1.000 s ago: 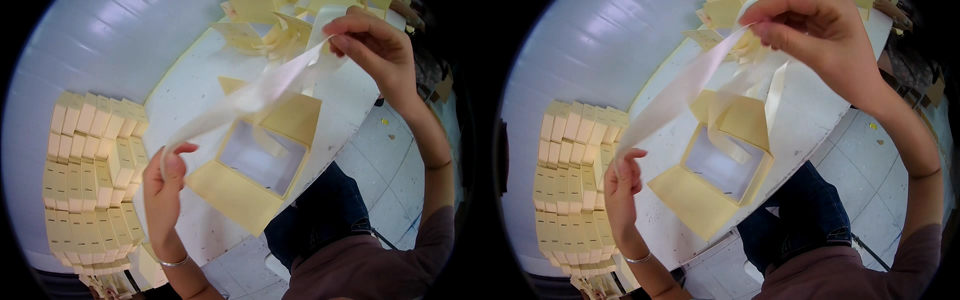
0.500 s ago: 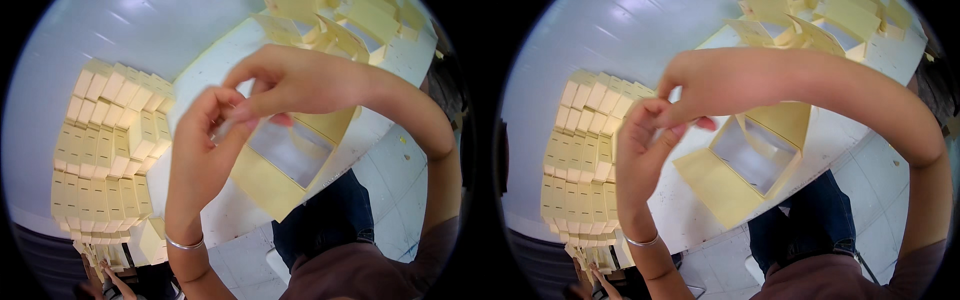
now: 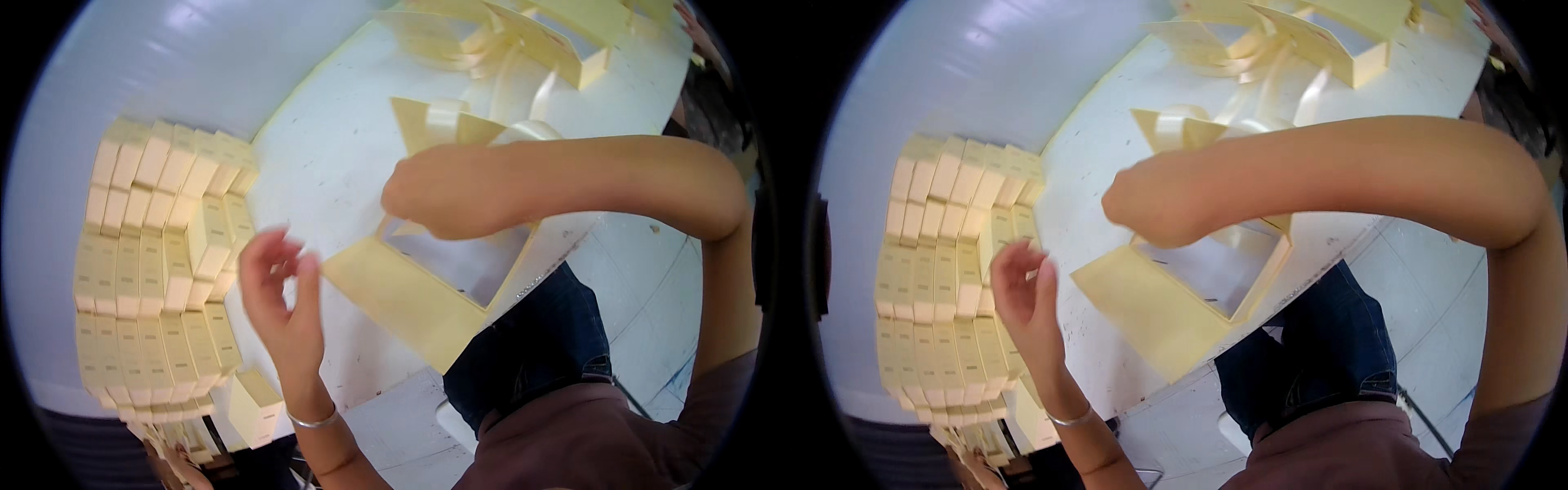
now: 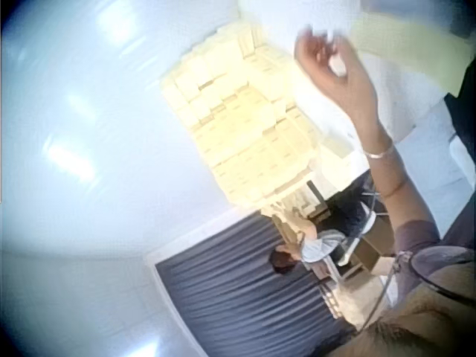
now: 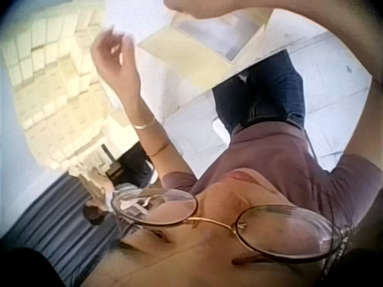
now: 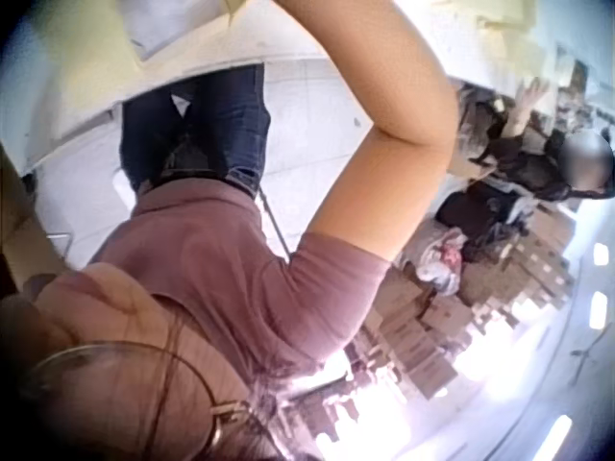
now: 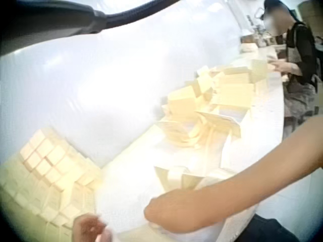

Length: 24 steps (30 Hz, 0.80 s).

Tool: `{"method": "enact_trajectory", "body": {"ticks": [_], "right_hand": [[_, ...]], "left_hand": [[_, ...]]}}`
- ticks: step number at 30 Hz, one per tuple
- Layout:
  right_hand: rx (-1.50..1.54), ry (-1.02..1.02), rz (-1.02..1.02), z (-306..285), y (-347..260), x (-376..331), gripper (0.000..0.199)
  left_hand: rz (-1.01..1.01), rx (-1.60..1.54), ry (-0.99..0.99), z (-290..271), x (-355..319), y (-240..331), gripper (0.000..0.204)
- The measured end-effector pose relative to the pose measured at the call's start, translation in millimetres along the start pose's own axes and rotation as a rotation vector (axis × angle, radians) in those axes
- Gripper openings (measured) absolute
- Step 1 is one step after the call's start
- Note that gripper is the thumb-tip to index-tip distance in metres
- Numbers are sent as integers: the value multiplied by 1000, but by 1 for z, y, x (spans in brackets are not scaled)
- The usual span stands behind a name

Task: The person repeatedly picks up small yellow boxes from a stack, opens them, inserts a white ribbon into the interior, and places the finished boxes on the table. The process is repeated for multiple boxes throughout the clip.

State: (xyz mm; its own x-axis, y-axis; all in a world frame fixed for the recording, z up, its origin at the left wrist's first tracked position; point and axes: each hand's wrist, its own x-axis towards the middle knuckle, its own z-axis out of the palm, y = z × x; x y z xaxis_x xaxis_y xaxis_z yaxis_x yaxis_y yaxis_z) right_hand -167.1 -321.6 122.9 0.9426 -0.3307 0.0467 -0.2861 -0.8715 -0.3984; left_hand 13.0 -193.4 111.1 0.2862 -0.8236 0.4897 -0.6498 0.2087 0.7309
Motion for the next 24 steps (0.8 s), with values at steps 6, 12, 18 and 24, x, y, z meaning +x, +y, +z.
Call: {"method": "enact_trajectory", "body": {"ticks": [6,12,18,24], "right_hand": [[-125,-95,-12,28,0,-1,9],[-37,-68,-71,44,8,10,7],[103,-23,-147,59,9,14,8],[30,91,-162,81,21,26,10]], "left_hand": [[-348,-268,-34,-1,-60,-55,55],[-288,2,-272,20,-49,-49,69],[-280,-104,-400,35,-38,-75,64],[-388,-143,-302,53,-42,-58,60]]}}
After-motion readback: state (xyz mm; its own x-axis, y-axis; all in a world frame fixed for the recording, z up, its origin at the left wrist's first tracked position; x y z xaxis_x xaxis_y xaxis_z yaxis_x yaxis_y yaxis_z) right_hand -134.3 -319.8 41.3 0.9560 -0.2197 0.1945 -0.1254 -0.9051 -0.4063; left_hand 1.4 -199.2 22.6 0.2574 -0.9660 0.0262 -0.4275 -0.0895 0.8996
